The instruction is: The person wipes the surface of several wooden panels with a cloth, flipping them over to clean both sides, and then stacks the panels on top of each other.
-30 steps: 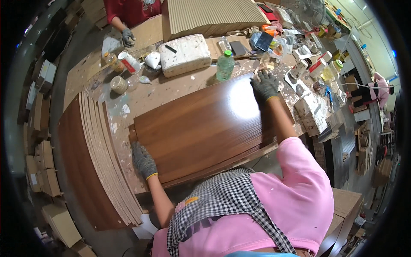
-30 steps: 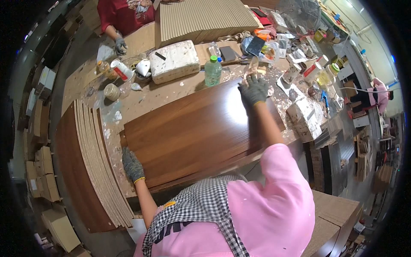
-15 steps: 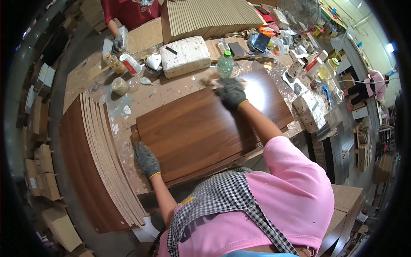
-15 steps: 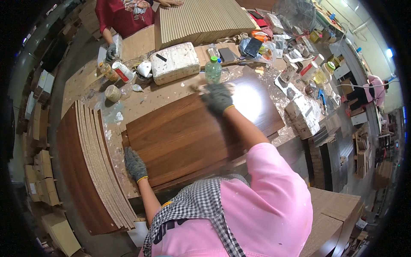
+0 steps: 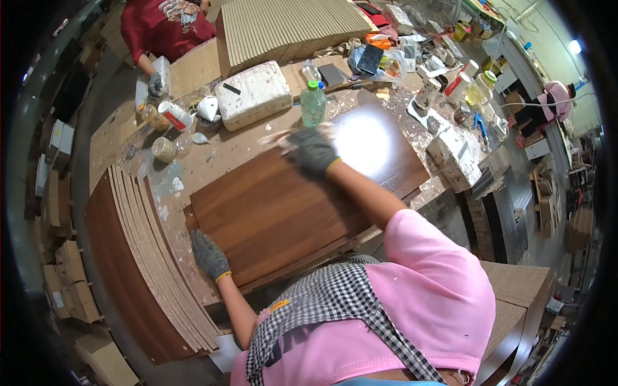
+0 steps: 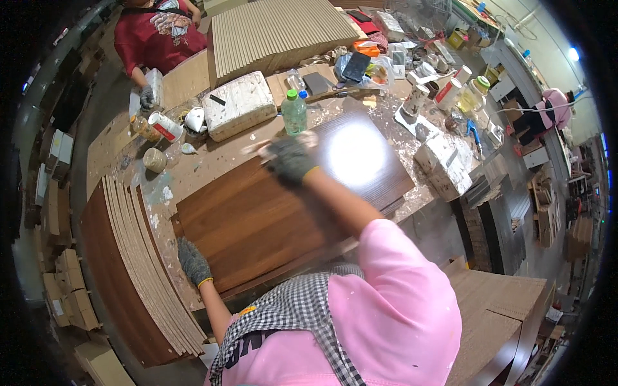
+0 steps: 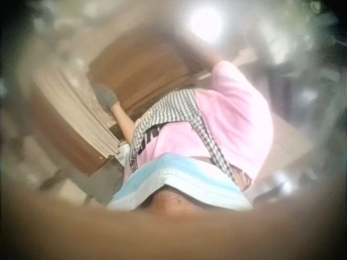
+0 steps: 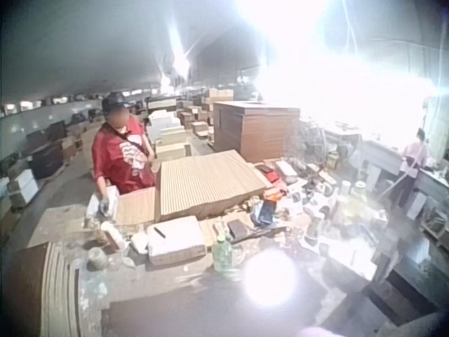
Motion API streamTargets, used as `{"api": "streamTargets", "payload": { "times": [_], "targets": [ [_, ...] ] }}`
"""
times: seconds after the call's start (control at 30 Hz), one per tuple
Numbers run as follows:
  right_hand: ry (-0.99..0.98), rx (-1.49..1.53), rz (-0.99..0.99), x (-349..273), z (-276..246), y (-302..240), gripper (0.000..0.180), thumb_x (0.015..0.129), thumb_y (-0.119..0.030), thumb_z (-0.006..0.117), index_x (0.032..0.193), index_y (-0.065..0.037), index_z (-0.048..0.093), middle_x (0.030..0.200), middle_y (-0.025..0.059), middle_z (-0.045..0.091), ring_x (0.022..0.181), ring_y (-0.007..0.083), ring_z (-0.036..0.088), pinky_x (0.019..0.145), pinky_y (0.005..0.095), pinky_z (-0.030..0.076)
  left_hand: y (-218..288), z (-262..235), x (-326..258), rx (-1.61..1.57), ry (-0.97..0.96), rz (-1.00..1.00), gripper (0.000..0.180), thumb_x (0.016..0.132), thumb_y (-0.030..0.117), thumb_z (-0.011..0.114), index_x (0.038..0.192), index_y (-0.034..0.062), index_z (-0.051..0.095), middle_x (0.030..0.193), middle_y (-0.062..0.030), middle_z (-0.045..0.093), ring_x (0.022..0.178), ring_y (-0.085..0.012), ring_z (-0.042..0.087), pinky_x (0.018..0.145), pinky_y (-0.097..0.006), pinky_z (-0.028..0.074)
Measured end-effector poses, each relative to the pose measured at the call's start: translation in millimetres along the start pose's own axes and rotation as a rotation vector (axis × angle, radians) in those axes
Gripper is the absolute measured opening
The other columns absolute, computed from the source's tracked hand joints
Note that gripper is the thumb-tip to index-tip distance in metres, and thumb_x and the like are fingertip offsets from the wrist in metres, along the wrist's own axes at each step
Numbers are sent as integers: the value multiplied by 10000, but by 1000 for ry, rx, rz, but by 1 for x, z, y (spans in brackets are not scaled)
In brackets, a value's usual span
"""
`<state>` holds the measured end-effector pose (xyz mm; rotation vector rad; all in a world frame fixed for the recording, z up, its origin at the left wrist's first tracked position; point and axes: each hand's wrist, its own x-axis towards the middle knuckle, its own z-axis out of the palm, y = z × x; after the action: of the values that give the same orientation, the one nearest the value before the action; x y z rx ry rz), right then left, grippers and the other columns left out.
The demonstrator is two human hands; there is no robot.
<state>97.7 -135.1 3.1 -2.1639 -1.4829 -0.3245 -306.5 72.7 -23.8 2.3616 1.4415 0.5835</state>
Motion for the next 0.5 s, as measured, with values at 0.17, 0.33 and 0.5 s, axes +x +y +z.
{"api": "streamTargets", "payload": {
  "times": [0.17, 0.33, 0.5],
  "targets": [
    [-50, -195, 389, -43, -86, 142, 273, 944, -278, 542, 1116, -128, 692, 1187, 147, 667, 1120, 343, 609, 972, 442, 478, -4, -7, -2, 47, -20, -9, 457, 1063, 242, 366, 1374, -44, 540, 1481, -216, 485, 1379, -343, 442, 1185, -401, 298],
    [-513, -512, 576, -20, -127, 231, 465, 933, -426, 505, 1191, -68, 653, 1074, 249, 702, 1014, 434, 674, 897, 513, 529, -12, -2, 0, 87, 54, 106, 407, 1038, 196, 438, 1333, -52, 568, 1422, -219, 543, 1332, -353, 494, 1164, -410, 335],
    [-208, -564, 632, -46, -48, 126, 640, 959, -523, 481, 1365, -29, 497, 1334, 295, 549, 1233, 430, 540, 997, 565, 430, 8, -8, 1, 26, 13, 70, 428, 1051, 226, 421, 1373, -26, 549, 1488, -200, 485, 1381, -336, 441, 1179, -391, 302]
  ]
}}
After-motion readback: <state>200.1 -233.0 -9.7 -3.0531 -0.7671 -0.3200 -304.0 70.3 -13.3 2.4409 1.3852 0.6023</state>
